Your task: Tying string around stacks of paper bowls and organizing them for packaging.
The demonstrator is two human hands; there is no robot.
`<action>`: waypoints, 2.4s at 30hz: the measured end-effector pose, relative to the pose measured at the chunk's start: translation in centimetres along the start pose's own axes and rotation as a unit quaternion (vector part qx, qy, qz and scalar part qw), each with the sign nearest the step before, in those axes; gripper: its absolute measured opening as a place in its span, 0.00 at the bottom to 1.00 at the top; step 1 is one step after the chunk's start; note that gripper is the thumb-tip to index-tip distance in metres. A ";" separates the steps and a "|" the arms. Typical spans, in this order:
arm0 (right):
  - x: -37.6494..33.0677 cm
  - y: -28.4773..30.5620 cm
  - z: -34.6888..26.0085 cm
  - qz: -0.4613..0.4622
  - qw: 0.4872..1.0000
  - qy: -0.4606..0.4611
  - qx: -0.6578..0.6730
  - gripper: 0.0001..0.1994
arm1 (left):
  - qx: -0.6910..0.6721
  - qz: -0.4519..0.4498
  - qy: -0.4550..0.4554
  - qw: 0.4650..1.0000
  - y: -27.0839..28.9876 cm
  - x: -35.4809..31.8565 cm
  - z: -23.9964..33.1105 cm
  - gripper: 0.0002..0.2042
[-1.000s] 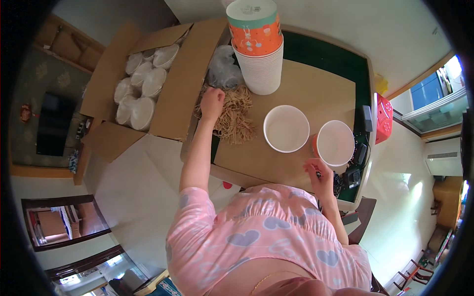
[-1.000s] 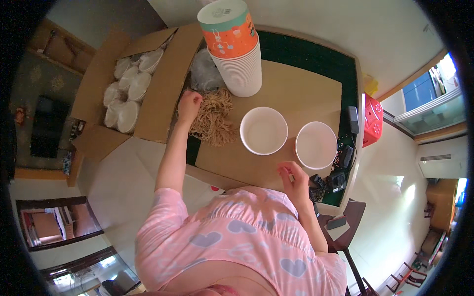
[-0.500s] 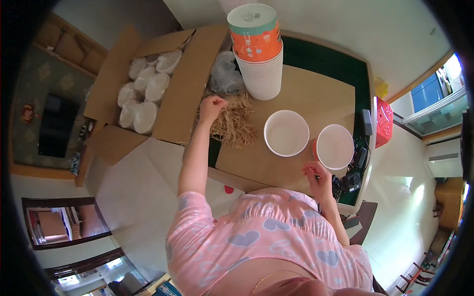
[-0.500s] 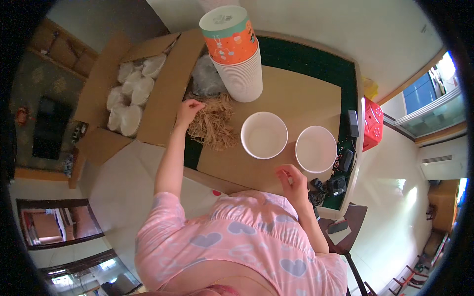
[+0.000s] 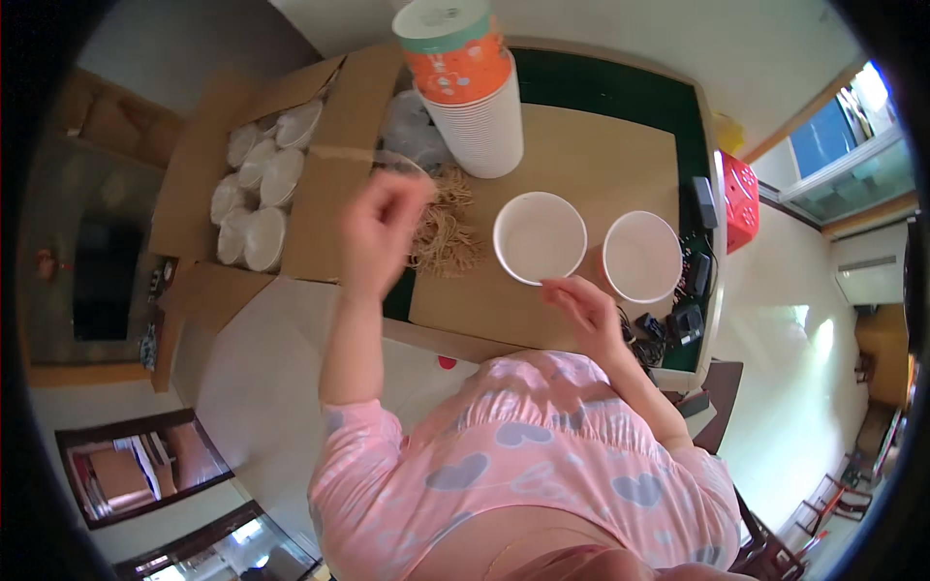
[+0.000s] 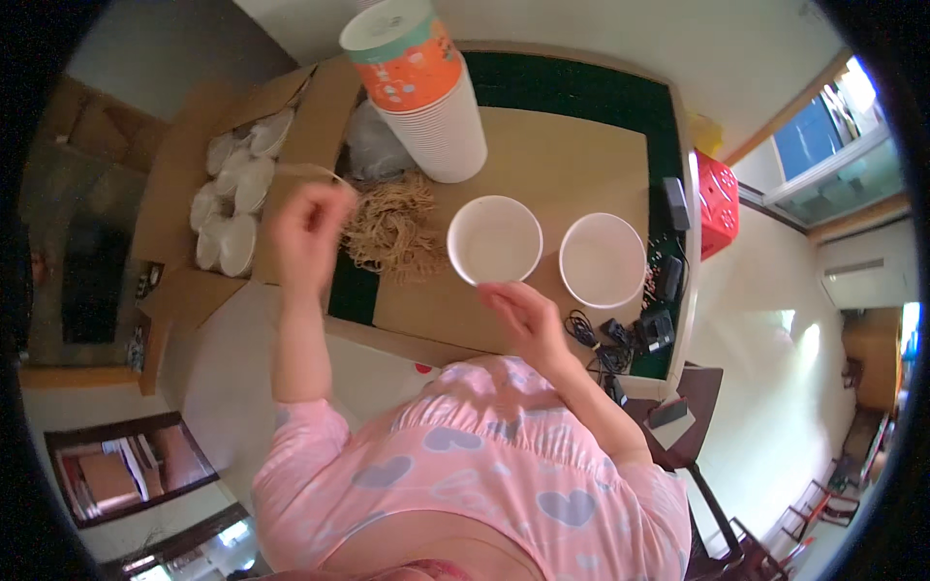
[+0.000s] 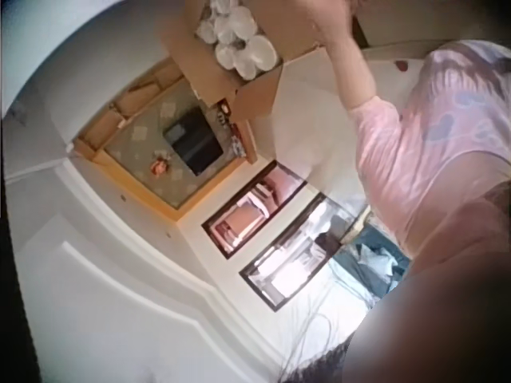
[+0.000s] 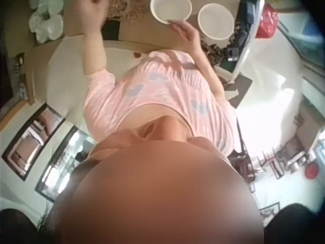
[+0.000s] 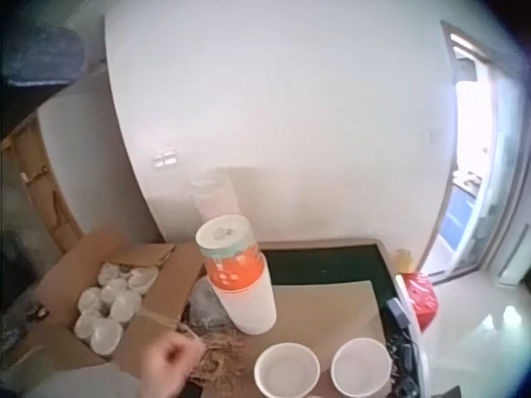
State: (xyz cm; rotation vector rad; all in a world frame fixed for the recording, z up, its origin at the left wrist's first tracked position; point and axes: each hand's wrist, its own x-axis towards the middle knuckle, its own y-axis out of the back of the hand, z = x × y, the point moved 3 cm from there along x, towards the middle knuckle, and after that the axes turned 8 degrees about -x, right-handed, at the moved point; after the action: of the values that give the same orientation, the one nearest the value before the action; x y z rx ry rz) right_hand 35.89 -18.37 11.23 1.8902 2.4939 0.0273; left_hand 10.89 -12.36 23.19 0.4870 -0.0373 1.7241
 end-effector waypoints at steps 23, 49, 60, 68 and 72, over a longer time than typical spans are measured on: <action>-2.7 0.3 9.3 0.135 0.950 -0.224 0.172 0.10 | 0.029 -0.159 0.160 0.974 -13.5 -17.4 -10.8 0.05; -3.1 0.3 7.8 -0.110 0.965 -0.233 0.042 0.11 | -0.288 -0.224 0.277 0.889 -12.6 -15.2 -11.8 0.17; -3.2 0.6 6.8 -0.151 0.956 -0.228 0.109 0.08 | -0.296 -0.233 0.249 0.892 -13.2 -14.8 -11.7 0.02; -3.1 0.6 7.3 0.060 0.984 -0.109 -0.126 0.06 | -0.065 -0.182 0.136 0.972 -13.8 -15.0 -12.1 0.09; -2.9 0.6 7.5 0.083 0.982 -0.106 -0.130 0.05 | -0.050 -0.199 0.132 0.970 -14.7 -14.9 -12.0 0.10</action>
State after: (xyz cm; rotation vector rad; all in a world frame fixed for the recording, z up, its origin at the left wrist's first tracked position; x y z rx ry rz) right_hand 37.39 -20.98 3.76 1.8775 2.0785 0.1392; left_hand 23.12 -19.56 3.74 0.1710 0.1545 1.3696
